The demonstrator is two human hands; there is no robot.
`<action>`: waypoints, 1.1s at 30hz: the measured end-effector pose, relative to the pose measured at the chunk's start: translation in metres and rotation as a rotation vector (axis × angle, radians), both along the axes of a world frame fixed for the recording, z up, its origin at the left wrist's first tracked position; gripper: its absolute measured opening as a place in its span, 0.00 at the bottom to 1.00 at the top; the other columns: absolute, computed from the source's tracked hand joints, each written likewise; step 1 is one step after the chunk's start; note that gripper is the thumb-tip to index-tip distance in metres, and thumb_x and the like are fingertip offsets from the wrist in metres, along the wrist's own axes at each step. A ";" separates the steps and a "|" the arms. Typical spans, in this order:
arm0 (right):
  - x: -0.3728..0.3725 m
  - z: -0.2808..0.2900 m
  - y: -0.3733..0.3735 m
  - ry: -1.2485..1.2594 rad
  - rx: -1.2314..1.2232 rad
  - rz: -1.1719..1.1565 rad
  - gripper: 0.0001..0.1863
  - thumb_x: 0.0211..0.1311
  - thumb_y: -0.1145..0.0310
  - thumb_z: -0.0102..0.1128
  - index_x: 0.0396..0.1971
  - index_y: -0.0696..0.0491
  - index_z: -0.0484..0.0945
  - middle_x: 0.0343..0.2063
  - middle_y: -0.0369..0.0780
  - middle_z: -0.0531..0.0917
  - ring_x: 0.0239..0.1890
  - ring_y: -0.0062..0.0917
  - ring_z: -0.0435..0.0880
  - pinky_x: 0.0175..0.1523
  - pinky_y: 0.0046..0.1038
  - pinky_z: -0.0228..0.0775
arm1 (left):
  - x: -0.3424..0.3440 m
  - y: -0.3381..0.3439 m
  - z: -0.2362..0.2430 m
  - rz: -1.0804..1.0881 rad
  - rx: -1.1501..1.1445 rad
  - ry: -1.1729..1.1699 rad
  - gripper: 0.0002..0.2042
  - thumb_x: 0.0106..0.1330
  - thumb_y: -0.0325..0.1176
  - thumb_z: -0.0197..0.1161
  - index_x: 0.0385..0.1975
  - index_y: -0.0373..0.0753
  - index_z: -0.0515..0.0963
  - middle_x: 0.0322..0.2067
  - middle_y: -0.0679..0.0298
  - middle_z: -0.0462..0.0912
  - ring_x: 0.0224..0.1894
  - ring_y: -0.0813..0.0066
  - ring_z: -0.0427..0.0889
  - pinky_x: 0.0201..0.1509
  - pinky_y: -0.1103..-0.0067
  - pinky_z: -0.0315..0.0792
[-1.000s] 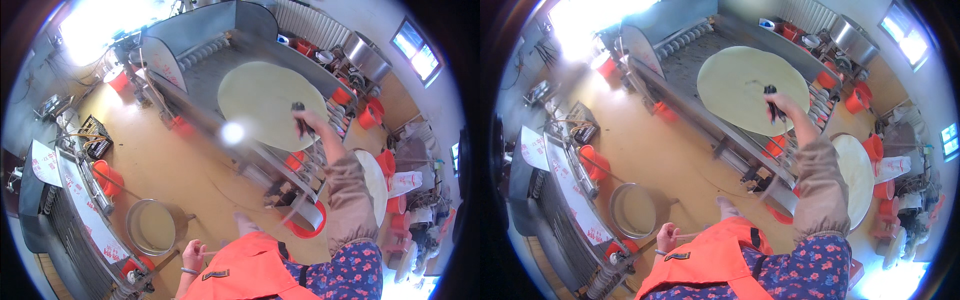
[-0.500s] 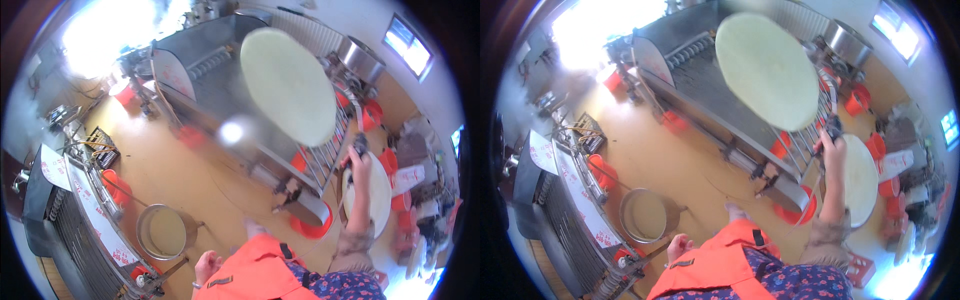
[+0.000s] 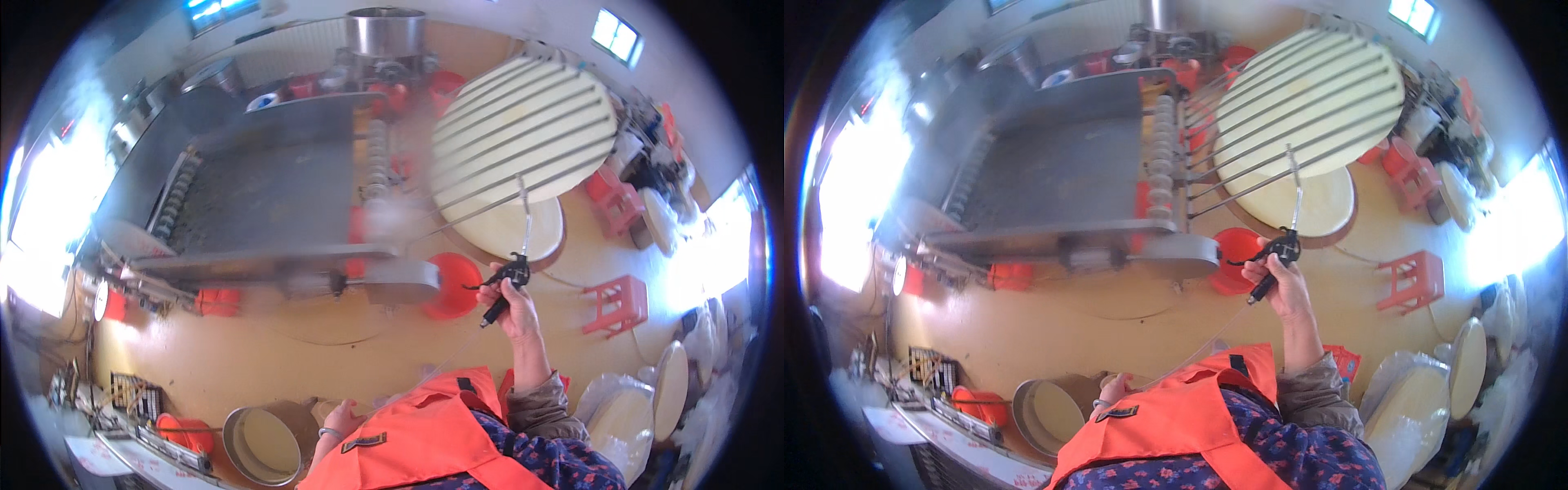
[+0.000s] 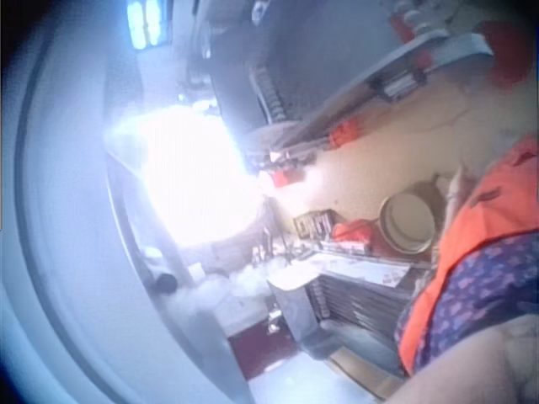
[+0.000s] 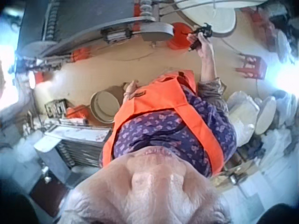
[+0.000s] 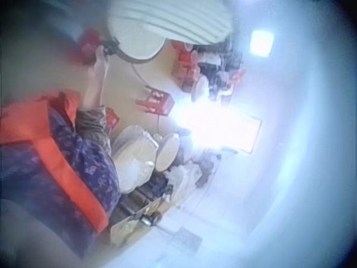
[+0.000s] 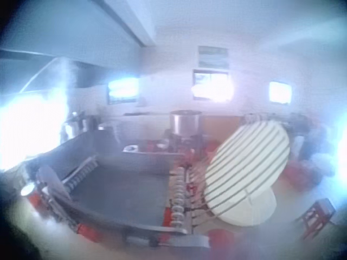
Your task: The person scoops dough from a large industrial mixer into red basins using a ladle, then walks to a dough sheeter and uses a scraper to smooth a large sheet of dough on the machine. The person repeats the scooping process several times.
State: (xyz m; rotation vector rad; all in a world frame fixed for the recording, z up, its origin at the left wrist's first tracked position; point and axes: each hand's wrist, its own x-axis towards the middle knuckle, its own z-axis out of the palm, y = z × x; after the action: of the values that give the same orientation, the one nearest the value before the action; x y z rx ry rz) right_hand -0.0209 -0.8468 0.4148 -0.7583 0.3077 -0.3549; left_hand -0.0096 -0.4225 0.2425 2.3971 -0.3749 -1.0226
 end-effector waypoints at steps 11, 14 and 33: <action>-0.129 -0.150 -0.075 0.275 0.401 -0.439 0.20 0.64 0.67 0.50 0.53 0.60 0.64 0.34 0.42 0.74 0.41 0.32 0.79 0.55 0.41 0.71 | 0.056 -0.093 -0.044 -0.393 0.276 0.063 0.29 0.52 0.53 0.60 0.47 0.37 0.71 0.45 0.49 0.76 0.49 0.52 0.75 0.52 0.66 0.69; -0.129 -0.174 -0.068 0.296 0.475 -0.538 0.21 0.64 0.67 0.51 0.54 0.60 0.63 0.33 0.41 0.74 0.41 0.32 0.79 0.55 0.42 0.70 | 0.099 -0.104 -0.056 -0.499 0.309 0.056 0.27 0.52 0.50 0.62 0.47 0.38 0.72 0.45 0.49 0.77 0.48 0.53 0.75 0.51 0.66 0.70; -0.129 -0.183 -0.063 0.262 0.447 -0.501 0.16 0.62 0.67 0.54 0.47 0.59 0.68 0.38 0.42 0.77 0.40 0.33 0.81 0.48 0.36 0.75 | 0.154 -0.214 -0.118 -0.852 0.291 -0.041 0.22 0.53 0.33 0.66 0.48 0.36 0.70 0.33 0.54 0.78 0.33 0.64 0.78 0.38 0.73 0.72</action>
State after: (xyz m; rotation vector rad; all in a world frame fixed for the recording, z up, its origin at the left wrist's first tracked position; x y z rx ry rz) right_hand -0.1500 -0.9101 0.2316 -0.2753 0.8017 -0.6332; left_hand 0.1449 -0.6370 0.1241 2.5380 -1.4288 -1.4453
